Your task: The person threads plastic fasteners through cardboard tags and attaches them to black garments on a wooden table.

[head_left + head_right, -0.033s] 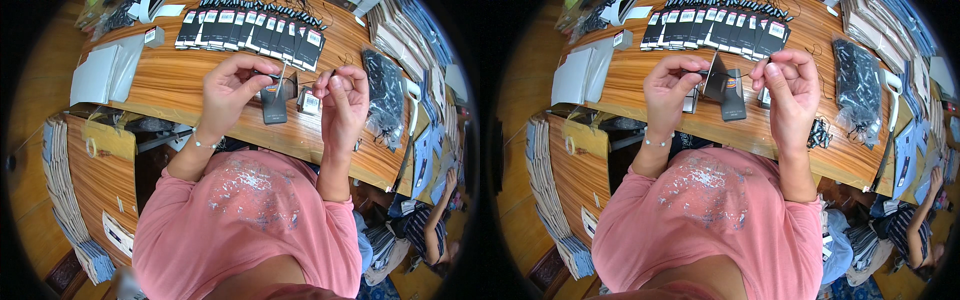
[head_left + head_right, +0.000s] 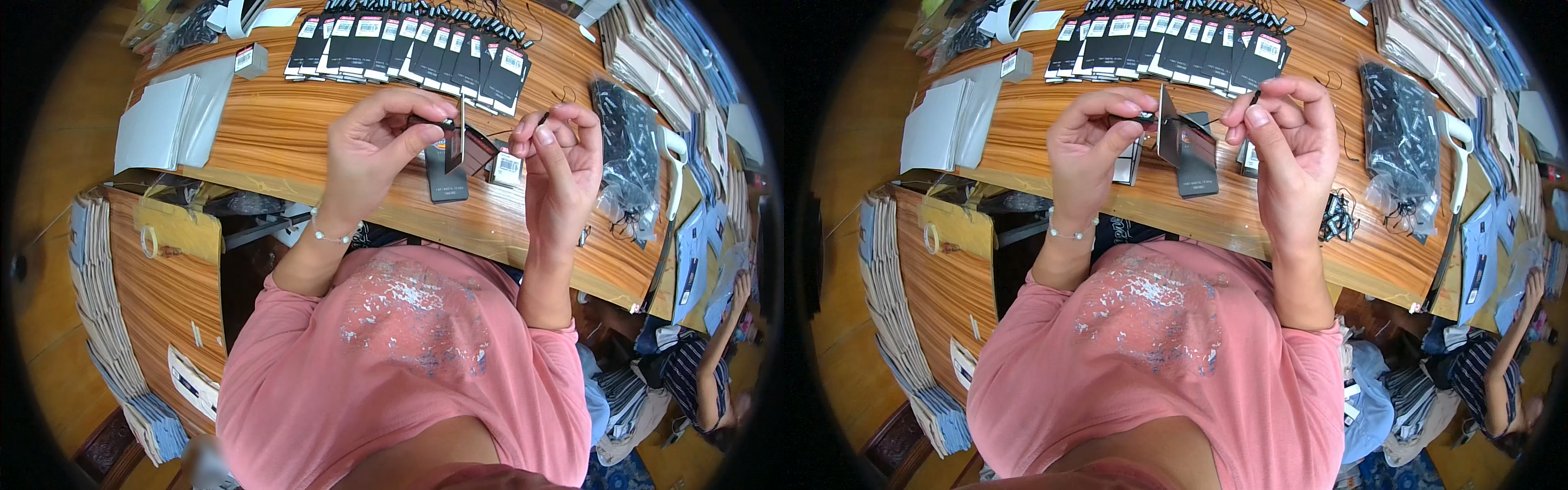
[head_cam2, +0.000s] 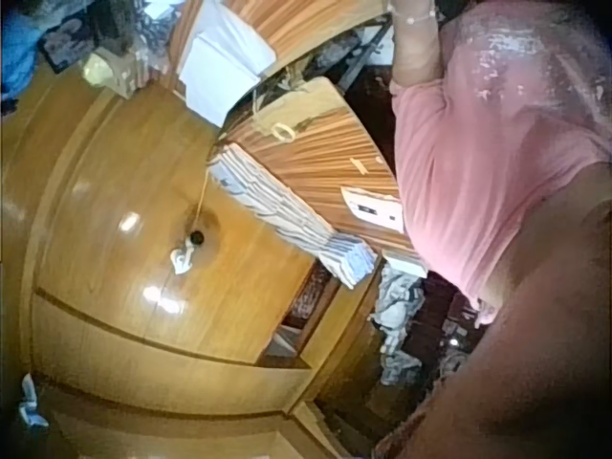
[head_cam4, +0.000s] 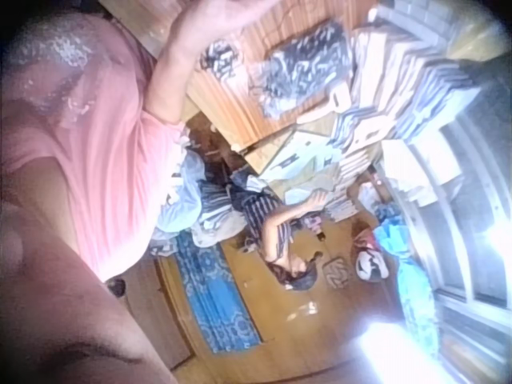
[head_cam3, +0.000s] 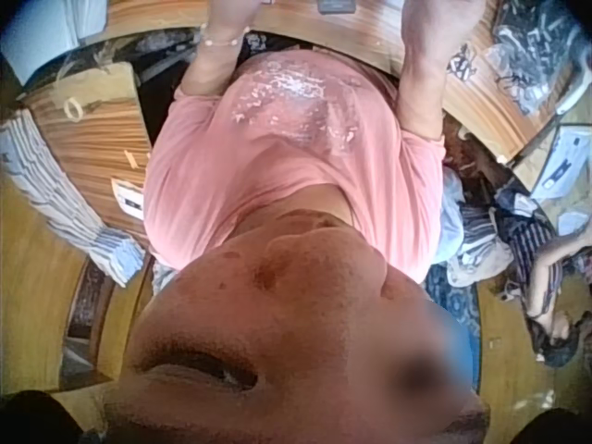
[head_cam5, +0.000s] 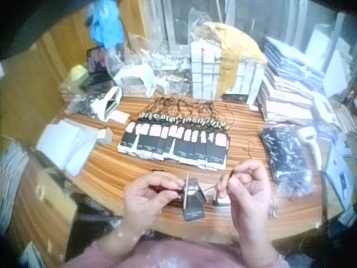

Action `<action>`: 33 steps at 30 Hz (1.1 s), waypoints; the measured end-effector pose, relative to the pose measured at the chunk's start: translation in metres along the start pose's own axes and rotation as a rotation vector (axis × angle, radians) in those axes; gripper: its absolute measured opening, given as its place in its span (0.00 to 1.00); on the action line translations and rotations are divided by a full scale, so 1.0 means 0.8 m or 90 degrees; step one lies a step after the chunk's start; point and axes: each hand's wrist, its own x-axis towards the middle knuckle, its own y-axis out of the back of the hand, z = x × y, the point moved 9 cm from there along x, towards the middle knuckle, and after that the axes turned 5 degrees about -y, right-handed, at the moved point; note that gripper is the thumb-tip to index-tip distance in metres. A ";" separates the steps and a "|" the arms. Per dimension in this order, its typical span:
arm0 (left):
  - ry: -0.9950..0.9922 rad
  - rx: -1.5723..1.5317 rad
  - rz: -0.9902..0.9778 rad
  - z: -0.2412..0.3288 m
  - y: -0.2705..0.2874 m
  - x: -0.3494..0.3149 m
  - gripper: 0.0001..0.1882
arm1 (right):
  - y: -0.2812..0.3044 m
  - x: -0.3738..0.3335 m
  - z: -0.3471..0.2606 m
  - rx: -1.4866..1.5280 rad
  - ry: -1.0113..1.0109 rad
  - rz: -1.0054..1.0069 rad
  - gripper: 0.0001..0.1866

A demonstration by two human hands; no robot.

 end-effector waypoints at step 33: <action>0.105 -0.036 0.005 -0.002 -0.010 -0.001 0.12 | -0.030 -0.024 0.000 -0.247 0.001 -0.047 0.07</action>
